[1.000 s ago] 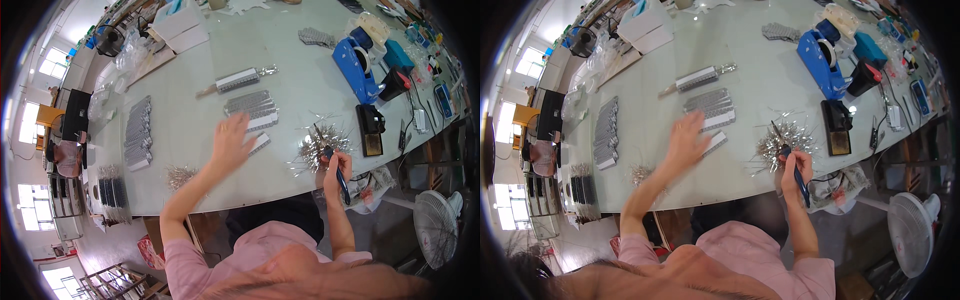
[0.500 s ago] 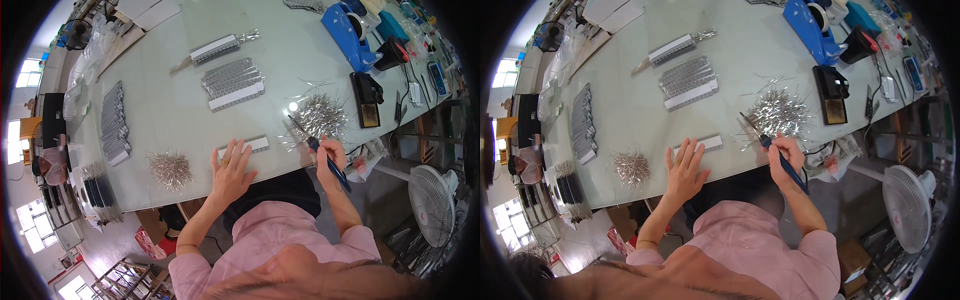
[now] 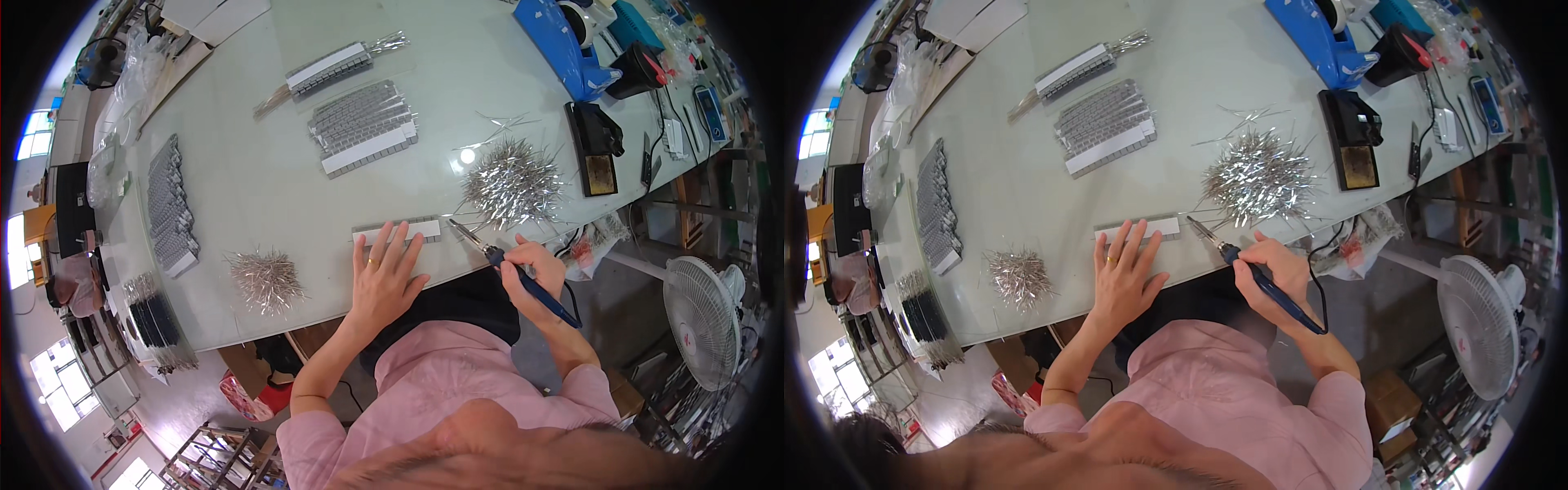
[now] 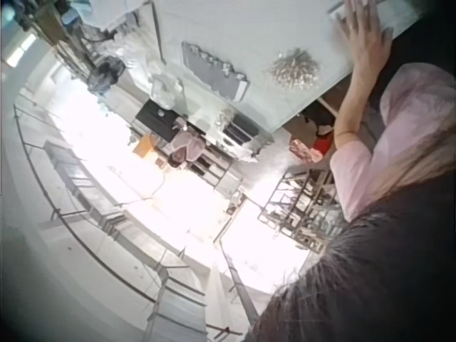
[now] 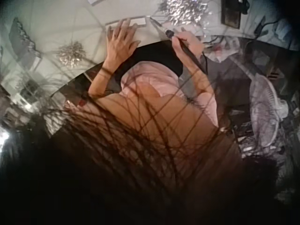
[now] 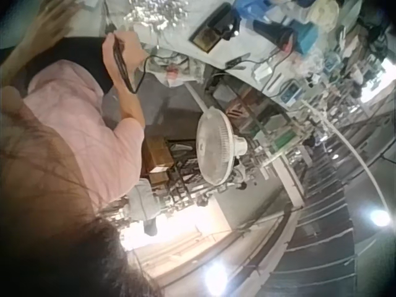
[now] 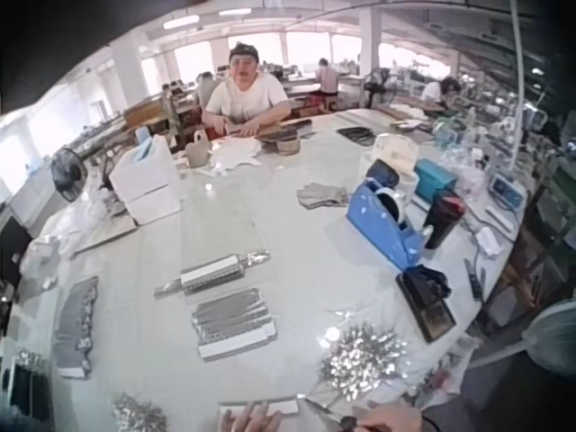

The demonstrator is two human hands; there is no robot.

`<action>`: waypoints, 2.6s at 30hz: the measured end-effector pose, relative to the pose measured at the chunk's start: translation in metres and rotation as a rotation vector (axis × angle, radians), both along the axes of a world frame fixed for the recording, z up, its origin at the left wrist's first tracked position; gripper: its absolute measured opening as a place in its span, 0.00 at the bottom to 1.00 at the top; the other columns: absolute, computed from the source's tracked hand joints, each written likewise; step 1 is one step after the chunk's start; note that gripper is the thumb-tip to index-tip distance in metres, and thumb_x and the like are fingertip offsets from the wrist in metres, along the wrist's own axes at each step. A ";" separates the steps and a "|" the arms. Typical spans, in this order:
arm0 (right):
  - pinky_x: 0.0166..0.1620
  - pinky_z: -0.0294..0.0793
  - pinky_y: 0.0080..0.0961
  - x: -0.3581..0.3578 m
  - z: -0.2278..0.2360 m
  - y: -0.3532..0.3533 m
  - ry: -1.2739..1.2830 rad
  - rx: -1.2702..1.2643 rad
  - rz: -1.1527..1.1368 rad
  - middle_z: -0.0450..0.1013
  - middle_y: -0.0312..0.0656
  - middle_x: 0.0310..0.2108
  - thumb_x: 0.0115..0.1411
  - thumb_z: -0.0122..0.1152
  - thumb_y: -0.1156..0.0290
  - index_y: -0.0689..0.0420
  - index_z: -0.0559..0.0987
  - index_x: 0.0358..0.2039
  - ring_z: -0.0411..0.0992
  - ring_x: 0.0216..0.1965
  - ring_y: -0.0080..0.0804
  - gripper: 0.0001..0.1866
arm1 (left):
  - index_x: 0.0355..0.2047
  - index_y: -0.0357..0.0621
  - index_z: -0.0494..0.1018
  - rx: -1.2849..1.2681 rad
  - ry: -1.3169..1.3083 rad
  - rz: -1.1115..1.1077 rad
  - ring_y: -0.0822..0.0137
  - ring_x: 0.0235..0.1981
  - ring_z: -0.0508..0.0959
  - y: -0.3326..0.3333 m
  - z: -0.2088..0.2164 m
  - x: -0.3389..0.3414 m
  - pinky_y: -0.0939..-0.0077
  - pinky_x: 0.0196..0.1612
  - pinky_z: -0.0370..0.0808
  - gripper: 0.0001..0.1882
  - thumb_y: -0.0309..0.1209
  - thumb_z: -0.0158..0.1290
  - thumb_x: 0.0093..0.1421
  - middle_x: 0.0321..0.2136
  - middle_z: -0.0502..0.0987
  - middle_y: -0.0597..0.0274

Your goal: Soldering thin wires onto metal components at a factory workbench.

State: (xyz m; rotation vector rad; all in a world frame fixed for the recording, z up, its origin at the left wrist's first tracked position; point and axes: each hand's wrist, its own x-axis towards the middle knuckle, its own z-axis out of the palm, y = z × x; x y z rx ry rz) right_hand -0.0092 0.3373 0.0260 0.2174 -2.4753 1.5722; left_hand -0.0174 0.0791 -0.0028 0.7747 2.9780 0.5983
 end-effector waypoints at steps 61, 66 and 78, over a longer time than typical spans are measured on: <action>0.55 0.73 0.43 -0.007 0.025 -0.009 -0.084 0.229 0.146 0.72 0.41 0.22 0.54 0.60 0.82 0.62 0.74 0.27 0.72 0.23 0.31 0.04 | 0.61 0.39 0.65 -0.205 0.136 0.751 0.48 0.69 0.51 -0.084 -0.004 0.021 0.38 0.65 0.39 0.33 0.45 0.55 0.60 0.66 0.57 0.50; 0.55 0.73 0.42 -0.006 0.024 -0.010 -0.103 0.217 0.131 0.73 0.41 0.22 0.54 0.60 0.82 0.61 0.74 0.27 0.73 0.23 0.31 0.04 | 0.59 0.38 0.66 -0.131 0.149 0.631 0.50 0.69 0.52 -0.073 0.000 0.025 0.39 0.65 0.39 0.34 0.49 0.53 0.61 0.65 0.59 0.49; 0.61 0.67 0.42 0.004 0.018 -0.009 -0.093 0.169 0.068 0.72 0.39 0.22 0.59 0.55 0.79 0.61 0.72 0.30 0.75 0.24 0.27 0.02 | 0.62 0.42 0.65 -0.106 0.122 0.644 0.48 0.69 0.52 -0.067 0.003 0.026 0.39 0.66 0.42 0.34 0.47 0.56 0.59 0.66 0.58 0.48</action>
